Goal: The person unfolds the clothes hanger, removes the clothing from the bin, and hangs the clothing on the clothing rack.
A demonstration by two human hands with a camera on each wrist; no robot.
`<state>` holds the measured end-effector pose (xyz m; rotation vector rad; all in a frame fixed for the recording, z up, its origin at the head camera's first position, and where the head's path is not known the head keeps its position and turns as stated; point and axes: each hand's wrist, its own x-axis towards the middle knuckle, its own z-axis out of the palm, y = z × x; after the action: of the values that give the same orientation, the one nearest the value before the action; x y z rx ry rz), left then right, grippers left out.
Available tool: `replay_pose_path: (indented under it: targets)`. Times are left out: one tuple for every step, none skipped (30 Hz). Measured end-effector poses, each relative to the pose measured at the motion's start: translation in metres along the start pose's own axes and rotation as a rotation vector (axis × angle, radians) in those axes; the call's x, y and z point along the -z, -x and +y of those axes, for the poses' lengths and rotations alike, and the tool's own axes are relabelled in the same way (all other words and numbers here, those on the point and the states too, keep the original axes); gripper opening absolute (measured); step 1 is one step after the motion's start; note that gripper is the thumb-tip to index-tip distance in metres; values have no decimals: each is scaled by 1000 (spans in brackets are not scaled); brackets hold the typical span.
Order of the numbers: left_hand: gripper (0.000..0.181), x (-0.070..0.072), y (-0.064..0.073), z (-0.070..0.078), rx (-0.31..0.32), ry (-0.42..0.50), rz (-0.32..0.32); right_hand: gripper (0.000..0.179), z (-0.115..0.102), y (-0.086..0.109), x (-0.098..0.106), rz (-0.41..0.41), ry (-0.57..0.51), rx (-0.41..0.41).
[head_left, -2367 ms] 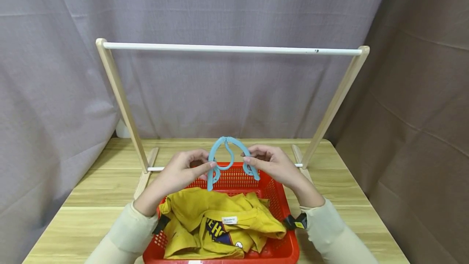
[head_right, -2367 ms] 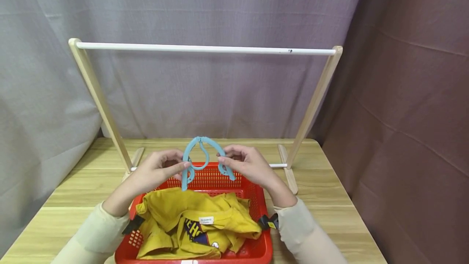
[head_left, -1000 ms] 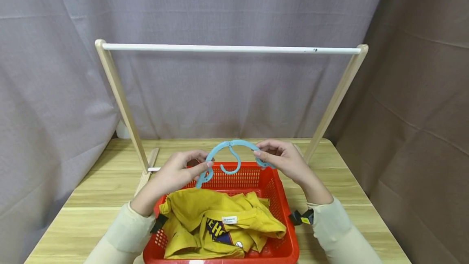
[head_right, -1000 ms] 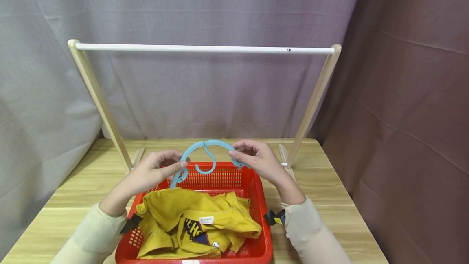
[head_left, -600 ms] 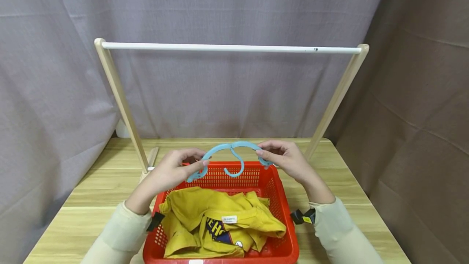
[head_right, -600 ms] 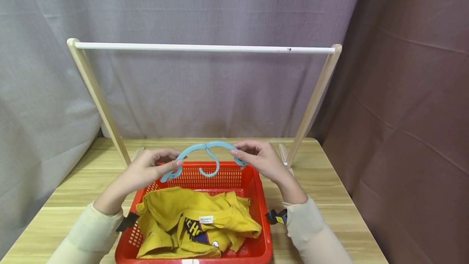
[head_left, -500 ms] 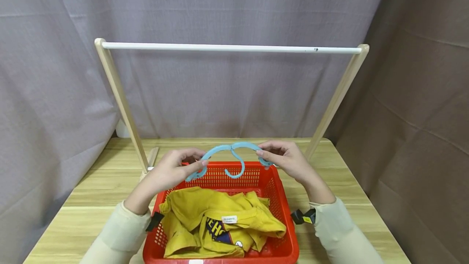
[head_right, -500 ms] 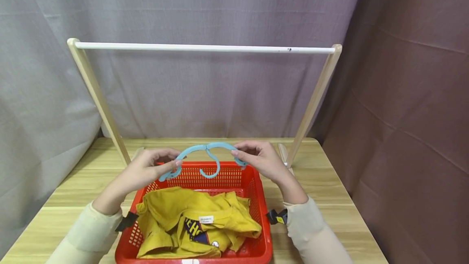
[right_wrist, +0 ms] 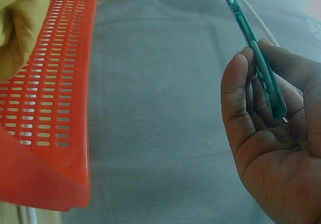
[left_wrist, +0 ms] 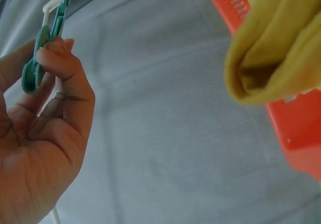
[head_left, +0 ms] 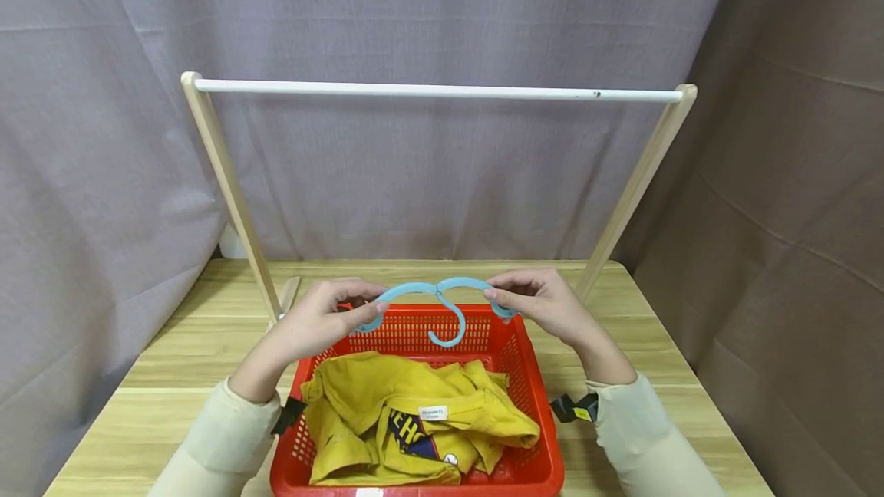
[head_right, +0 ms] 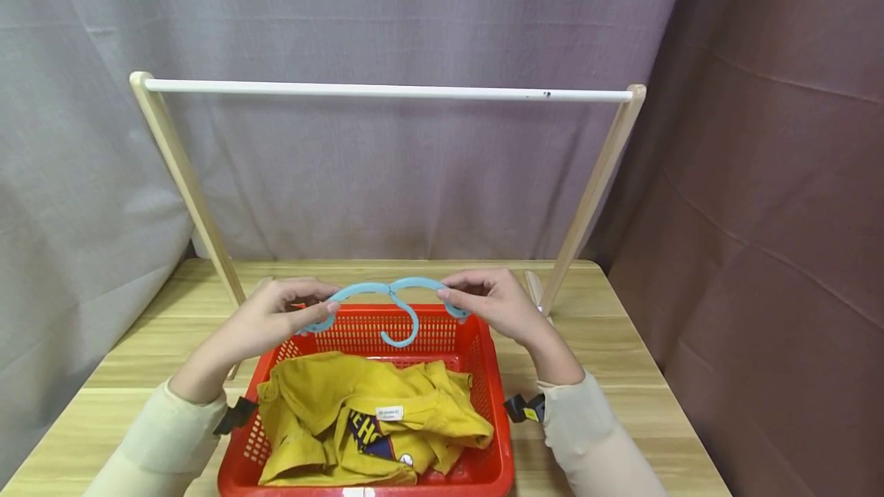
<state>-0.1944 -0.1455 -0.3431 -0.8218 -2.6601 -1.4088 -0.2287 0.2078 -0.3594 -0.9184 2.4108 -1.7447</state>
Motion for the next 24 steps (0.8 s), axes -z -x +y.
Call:
replay_pose_path:
  targets:
    - [25, 0, 0, 0, -3, -5, -1, 13, 0, 0, 0, -4, 3, 2]
    - [26, 0, 0, 0, -7, -11, -2, 13, 1, 0, 1, -9, 8, 3]
    - [26, 0, 0, 0, -12, -20, -3, 14, 1, 1, 1, -14, 13, 2]
    - [26, 1, 0, 0, -17, -32, -5, 14, 1, 1, 1, -17, 21, 2]
    - [25, 1, 0, -1, -24, -44, -8, 15, 1, 1, 2, -22, 27, 1]
    - [25, 1, 1, -1, -34, -60, -11, 15, 2, 2, 2, -29, 35, 2]
    - [24, 1, 1, -2, -44, -78, -14, 15, 1, 2, 3, -37, 46, 3]
    - [23, 2, 1, -2, -53, -94, -20, 15, 2, 2, 3, -48, 52, 5]
    - [23, 2, 1, -2, -61, -108, -27, 15, 1, 2, 3, -61, 59, 11]
    - [22, 2, 2, -3, -68, -119, -36, 13, 2, 3, 4, -76, 65, 19]
    - [21, 2, 2, -3, -73, -126, -47, 13, 2, 3, 4, -92, 71, 26]
    - [21, 2, 2, -4, -76, -130, -60, 12, 2, 3, 4, -106, 80, 33]
    - [21, 2, 2, -4, -75, -128, -73, 11, 2, 3, 4, -118, 91, 37]
    - [21, 2, 2, -4, -75, -129, -86, 11, 2, 3, 4, -131, 101, 41]
    - [21, 2, 2, -4, -72, -127, -99, 11, 2, 4, 4, -145, 107, 45]
    - [21, 1, 2, -4, -71, -123, -111, 11, 2, 4, 4, -159, 110, 45]
    - [21, 1, 3, -3, -68, -121, -120, 11, 2, 4, 4, -174, 111, 46]
    - [22, 1, 3, -3, -62, -115, -130, 11, 2, 4, 4, -192, 108, 49]
    - [22, 1, 3, -2, -59, -112, -138, 11, 2, 4, 4, -210, 98, 50]
    - [22, 1, 3, -2, -56, -110, -146, 11, 2, 4, 4, -230, 83, 51]
    - [22, 1, 3, -2, -52, -105, -153, 12, 2, 4, 4, -249, 66, 55]
    - [22, 1, 3, -2, -52, -102, -159, 12, 2, 4, 3, -265, 56, 58]
    - [22, 1, 3, -2, -53, -104, -163, 13, 1, 4, 3, -281, 48, 64]
    - [22, 1, 3, -2, -57, -105, -168, 13, 1, 4, 3, -295, 42, 66]
